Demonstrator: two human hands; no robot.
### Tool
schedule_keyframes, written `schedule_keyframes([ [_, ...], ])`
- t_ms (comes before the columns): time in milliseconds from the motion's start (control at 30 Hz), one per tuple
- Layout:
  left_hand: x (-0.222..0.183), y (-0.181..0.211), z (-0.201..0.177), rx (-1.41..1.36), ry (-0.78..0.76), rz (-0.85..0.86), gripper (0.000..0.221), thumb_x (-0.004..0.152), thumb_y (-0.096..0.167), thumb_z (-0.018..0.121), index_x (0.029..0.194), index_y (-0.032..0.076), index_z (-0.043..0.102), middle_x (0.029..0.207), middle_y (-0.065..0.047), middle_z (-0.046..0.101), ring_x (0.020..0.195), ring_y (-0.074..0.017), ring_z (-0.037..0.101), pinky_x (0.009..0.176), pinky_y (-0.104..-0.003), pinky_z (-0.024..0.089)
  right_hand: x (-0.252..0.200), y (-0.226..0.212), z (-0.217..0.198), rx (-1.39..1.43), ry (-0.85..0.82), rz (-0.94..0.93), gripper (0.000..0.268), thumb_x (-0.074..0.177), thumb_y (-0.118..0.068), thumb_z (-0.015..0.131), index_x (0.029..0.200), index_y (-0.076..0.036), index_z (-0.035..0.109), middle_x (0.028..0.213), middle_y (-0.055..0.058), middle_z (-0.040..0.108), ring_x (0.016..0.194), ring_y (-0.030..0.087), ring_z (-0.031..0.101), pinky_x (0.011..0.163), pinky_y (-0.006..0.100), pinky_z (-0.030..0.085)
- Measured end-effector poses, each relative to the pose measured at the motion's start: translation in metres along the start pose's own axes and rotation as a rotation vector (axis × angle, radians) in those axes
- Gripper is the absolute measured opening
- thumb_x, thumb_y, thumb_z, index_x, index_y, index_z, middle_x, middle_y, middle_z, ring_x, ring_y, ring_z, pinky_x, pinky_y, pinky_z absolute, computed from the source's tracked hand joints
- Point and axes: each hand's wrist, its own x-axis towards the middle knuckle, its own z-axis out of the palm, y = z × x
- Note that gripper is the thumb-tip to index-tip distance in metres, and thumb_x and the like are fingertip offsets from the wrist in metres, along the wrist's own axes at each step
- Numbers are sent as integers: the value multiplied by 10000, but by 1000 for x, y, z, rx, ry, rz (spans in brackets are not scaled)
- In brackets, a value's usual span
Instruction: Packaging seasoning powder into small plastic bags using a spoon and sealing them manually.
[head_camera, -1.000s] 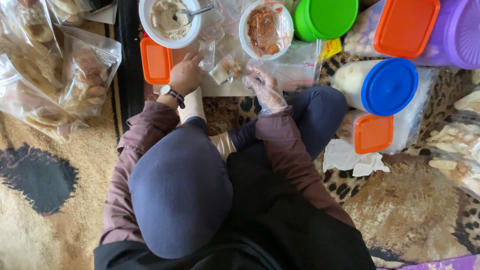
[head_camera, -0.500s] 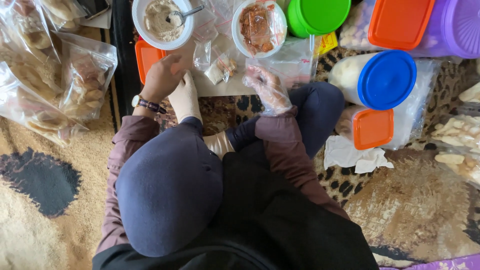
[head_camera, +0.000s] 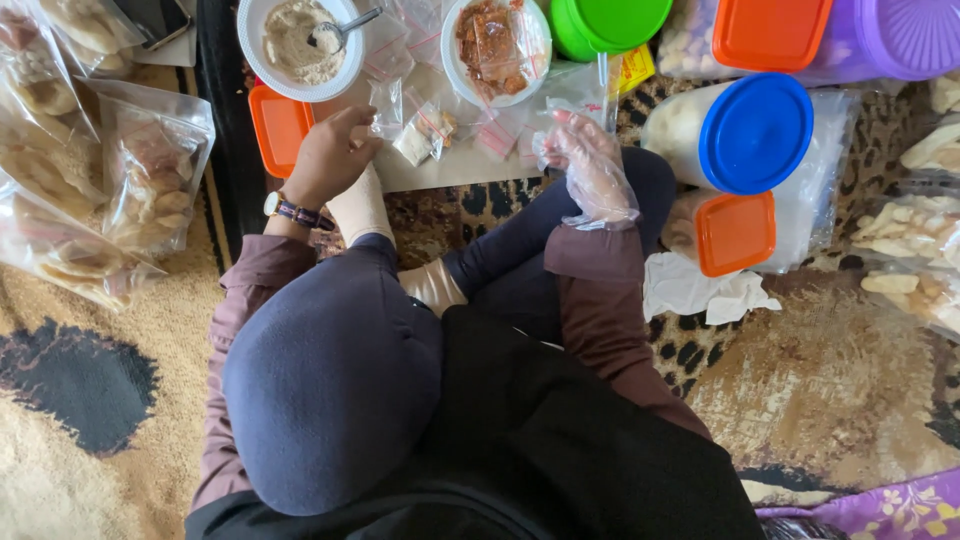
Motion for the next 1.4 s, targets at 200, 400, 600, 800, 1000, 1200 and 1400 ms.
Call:
schedule_keyframes([
  [200,6,-13,30,106,-76,49,454,918,257,767,1348,150,668,1187,-77,740,999,-359,727,830,-489,594,-4,-5,7,-21,42,-68,388,987,-133,749,1321,15,618,1034,169,760,884,215,777,749,325,709],
  [400,2,-27,63,240,-174,108,501,900,321,741,1369,174,640,1200,-89,736,1036,-376,714,883,-501,588,-8,-16,19,-52,102,-41,400,975,-149,766,1305,30,629,1047,185,766,872,228,782,722,311,716],
  [600,7,-25,57,276,-158,123,492,908,330,729,1377,218,631,1204,-75,729,1046,-371,715,889,-492,596,-4,-11,19,-29,134,-63,415,958,-149,788,1299,32,638,1050,219,758,866,253,784,686,310,716],
  [800,10,14,15,9,-147,233,560,787,-120,480,1306,2,651,1326,-205,632,1111,-441,640,880,-547,532,-22,-45,28,117,143,-230,562,916,-216,802,1332,84,573,742,113,582,677,207,573,756,360,512],
  [1000,23,38,7,97,-152,292,436,920,57,604,1355,58,634,1447,-165,576,1157,-416,639,837,-564,555,-5,-89,7,-819,426,-594,398,953,-129,770,1319,-177,621,1282,82,666,1038,188,678,829,345,628],
  [1200,25,58,13,188,-301,261,436,960,292,669,1360,133,599,1364,-110,634,1027,-398,683,761,-559,559,92,-77,-28,-1619,246,-662,632,906,-424,917,1379,-124,624,1313,165,560,1217,387,511,975,546,411],
  [1400,19,60,10,200,-367,194,456,988,355,614,1400,164,577,1395,-80,616,1069,-379,675,774,-570,561,106,-89,-31,-1822,174,-804,265,915,-245,831,1122,-92,766,1089,113,717,1012,270,666,794,384,607],
])
